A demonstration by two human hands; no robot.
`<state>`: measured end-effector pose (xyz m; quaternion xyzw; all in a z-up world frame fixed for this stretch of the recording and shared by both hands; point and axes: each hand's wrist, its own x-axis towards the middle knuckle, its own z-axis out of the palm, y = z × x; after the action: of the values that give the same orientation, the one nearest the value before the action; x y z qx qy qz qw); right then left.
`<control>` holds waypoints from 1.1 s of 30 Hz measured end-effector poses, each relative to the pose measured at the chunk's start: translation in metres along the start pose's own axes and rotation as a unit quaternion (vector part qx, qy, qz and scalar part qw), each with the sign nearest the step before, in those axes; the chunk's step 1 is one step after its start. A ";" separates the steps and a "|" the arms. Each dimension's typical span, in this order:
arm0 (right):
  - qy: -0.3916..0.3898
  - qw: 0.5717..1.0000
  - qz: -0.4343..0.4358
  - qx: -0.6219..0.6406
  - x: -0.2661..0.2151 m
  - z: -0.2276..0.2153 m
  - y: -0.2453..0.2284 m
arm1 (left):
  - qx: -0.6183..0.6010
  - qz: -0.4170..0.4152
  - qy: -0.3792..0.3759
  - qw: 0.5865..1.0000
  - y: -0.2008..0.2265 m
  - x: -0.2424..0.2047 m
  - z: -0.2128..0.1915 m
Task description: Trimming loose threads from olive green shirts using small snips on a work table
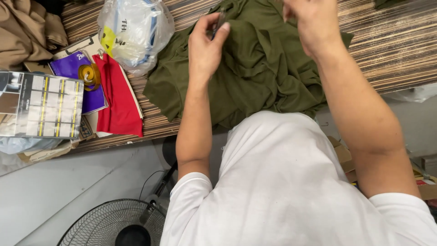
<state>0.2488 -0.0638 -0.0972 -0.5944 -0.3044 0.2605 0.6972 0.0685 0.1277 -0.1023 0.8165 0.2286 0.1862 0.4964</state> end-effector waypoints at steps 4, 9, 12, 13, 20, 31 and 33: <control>-0.019 0.989 0.038 -0.142 -0.026 0.028 -0.009 | -0.091 -0.167 0.178 0.966 -0.025 -0.022 0.003; -0.206 0.902 -0.110 -0.364 -0.065 0.036 -0.014 | -0.057 -0.255 0.185 0.947 -0.033 -0.049 0.013; -0.255 0.792 -0.112 -0.543 -0.084 0.021 0.005 | -0.028 -0.237 0.131 0.962 -0.029 -0.054 0.025; -0.235 0.763 -0.145 -0.584 -0.089 0.013 0.011 | 0.016 -0.231 0.122 0.965 -0.035 -0.055 0.031; -0.125 0.866 -0.130 -0.466 -0.104 -0.029 0.013 | -0.044 -0.248 0.164 0.954 -0.045 -0.048 0.021; 0.029 0.925 -0.116 -0.361 -0.088 -0.040 0.005 | -0.068 0.089 0.054 0.992 -0.007 -0.095 0.118; 0.050 0.945 -0.125 -0.299 -0.077 -0.048 -0.002 | -0.030 0.071 0.051 0.996 -0.016 -0.090 0.124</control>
<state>0.2316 -0.1526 -0.1094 -0.7448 -0.4048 0.0378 0.5291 0.0571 -0.0058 -0.1779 0.8048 0.1894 0.2689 0.4941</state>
